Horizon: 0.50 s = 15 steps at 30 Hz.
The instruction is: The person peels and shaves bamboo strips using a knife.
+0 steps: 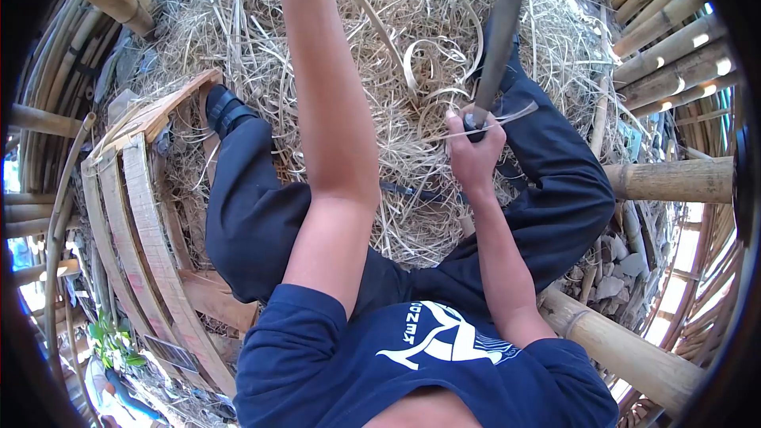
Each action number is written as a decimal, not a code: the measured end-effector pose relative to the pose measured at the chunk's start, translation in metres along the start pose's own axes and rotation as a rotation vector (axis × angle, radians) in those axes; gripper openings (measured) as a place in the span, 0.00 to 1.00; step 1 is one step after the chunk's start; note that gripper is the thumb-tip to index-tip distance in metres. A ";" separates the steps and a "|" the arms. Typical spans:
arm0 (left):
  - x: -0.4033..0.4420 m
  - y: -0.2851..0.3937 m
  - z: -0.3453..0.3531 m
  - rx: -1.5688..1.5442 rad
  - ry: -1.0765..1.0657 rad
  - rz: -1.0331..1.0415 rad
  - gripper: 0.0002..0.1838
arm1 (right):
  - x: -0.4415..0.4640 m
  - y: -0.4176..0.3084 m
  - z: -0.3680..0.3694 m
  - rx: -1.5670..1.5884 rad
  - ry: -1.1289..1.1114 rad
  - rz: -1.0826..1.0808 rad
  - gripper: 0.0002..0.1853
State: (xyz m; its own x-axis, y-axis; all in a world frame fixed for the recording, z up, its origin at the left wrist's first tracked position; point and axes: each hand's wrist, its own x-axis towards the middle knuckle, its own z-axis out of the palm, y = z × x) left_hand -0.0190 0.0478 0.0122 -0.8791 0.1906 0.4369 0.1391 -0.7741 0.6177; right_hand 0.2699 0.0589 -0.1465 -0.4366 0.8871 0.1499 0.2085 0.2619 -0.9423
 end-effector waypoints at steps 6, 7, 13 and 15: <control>-0.007 0.025 0.006 -0.079 0.019 -0.178 0.18 | -0.122 0.218 0.019 -0.706 -0.174 0.584 0.14; -0.004 0.009 0.005 0.059 0.021 0.029 0.18 | -0.129 0.212 0.022 -0.630 -0.190 0.617 0.16; -0.006 0.012 0.005 -0.033 -0.071 -0.037 0.17 | -0.098 0.155 0.010 0.073 -0.418 1.239 0.03; -0.009 0.012 0.007 -0.034 -0.104 -0.049 0.17 | -0.088 0.138 0.002 0.374 -0.470 1.433 0.03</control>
State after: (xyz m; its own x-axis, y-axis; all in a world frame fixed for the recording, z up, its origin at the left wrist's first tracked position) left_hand -0.0065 0.0413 0.0204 -0.8322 0.2886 0.4734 0.0804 -0.7820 0.6180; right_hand 0.3356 0.0157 -0.2899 -0.3109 0.0904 -0.9461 0.4854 -0.8408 -0.2398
